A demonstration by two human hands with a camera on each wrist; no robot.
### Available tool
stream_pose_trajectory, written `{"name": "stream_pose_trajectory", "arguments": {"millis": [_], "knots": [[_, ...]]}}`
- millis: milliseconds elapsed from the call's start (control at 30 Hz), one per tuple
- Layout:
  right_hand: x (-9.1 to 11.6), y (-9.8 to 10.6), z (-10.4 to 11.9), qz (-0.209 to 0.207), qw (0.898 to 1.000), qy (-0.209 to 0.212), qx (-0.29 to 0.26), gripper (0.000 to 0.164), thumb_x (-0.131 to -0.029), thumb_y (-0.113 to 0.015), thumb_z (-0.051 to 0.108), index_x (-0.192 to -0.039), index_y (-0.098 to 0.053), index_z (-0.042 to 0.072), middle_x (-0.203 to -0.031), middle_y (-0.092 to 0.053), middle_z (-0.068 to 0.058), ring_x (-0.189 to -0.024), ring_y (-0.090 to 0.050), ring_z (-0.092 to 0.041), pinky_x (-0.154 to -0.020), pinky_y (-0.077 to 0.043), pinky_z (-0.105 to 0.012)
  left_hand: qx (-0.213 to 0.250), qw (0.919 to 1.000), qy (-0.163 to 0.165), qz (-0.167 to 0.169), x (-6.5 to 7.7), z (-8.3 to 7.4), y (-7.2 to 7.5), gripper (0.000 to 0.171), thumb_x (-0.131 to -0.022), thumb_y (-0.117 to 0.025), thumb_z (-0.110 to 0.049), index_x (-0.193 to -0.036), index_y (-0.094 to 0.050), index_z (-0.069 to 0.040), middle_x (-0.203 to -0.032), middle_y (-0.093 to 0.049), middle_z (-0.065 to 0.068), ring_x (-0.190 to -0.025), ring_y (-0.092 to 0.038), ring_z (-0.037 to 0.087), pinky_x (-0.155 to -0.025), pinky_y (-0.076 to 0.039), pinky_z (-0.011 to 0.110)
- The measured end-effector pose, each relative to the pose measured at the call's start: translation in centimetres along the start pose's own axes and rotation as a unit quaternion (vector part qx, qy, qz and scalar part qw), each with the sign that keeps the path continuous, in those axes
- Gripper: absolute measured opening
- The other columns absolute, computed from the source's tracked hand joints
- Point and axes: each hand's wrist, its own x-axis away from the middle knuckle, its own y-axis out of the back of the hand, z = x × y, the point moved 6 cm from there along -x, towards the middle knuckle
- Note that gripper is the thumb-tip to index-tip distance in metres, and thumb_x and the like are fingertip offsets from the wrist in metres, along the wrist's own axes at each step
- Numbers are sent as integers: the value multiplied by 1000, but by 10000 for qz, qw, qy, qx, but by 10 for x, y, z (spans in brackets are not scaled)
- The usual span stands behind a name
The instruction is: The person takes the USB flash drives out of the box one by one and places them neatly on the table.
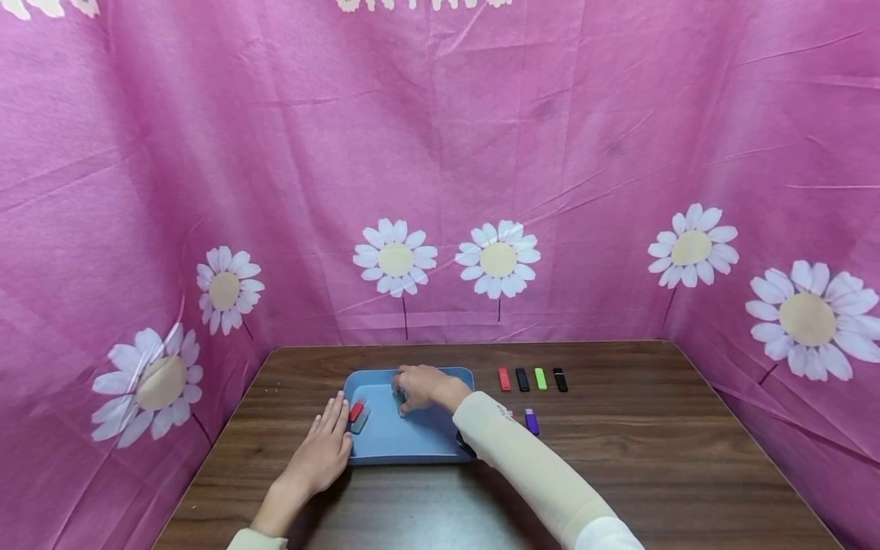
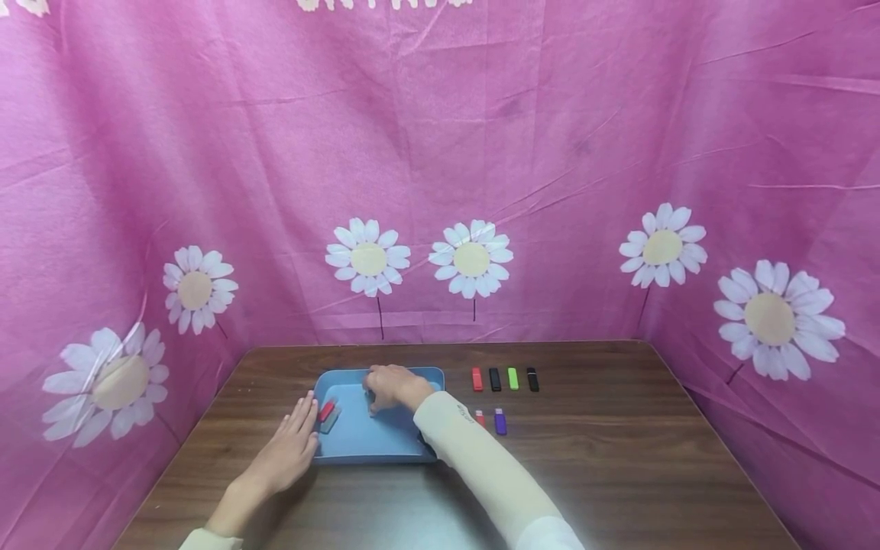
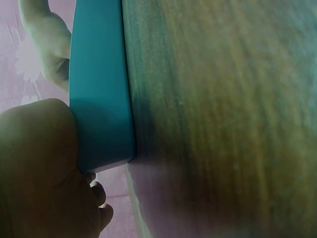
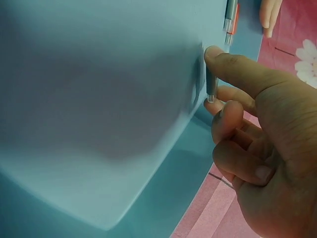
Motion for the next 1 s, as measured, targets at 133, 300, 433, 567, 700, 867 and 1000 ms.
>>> {"name": "stream_pose_trajectory", "arguments": {"millis": [133,300,433,567,700,867,1000], "knots": [[2,0,-2,-10,10000,8,7,48,-94,-82,39,-137,-72,20,-139,-67,0,-113,-66,-11,-112,-53,-37,-9,10000,10,-10,0,1,-2,61,-110,-47,-17,-163,-31,10,-176,-20,26,-163,-20,47,-130,-22,65],[5,1,-4,-38,9999,83,52,49,-95,-81,40,-138,-72,19,-133,-68,1,-110,-65,-10,-107,-56,-36,7,10000,-15,-47,0,1,-2,61,-110,-47,-18,-162,-31,10,-175,-21,26,-162,-21,48,-130,-23,65],[8,3,-3,-76,9999,147,36,49,-94,-82,39,-137,-72,19,-129,-67,1,-100,-62,-8,-99,-58,-32,19,10000,-48,-69,0,1,-2,61,-110,-48,-18,-162,-31,10,-175,-21,26,-162,-21,48,-130,-23,65],[13,7,-3,-81,9997,214,51,50,-93,-83,40,-137,-72,18,-127,-67,2,-96,-61,-7,-94,-58,-30,15,10000,-48,-47,-1,2,-3,62,-110,-48,-18,-162,-31,10,-176,-20,26,-163,-20,48,-130,-22,65],[18,12,-3,-134,9996,248,95,50,-93,-83,40,-136,-73,18,-127,-66,2,-99,-64,-9,-95,-59,-32,-4,10000,-41,-16,-2,3,-2,62,-111,-47,-19,-163,-29,10,-176,-18,26,-163,-19,48,-131,-21,65],[23,14,-5,-198,9993,295,137,50,-94,-82,41,-137,-72,18,-132,-66,0,-102,-66,-11,-97,-59,-35,-44,10000,-60,-7,-2,3,-2,62,-111,-47,-18,-163,-29,11,-176,-18,27,-163,-19,48,-130,-21,65],[29,14,-7,-276,9988,377,133,50,-93,-83,42,-136,-73,18,-127,-66,2,-98,-65,-9,-93,-58,-33,-41,9999,-93,-66,0,2,-1,61,-110,-49,-16,-162,-31,12,-175,-21,28,-162,-22,49,-130,-23,66]]}}
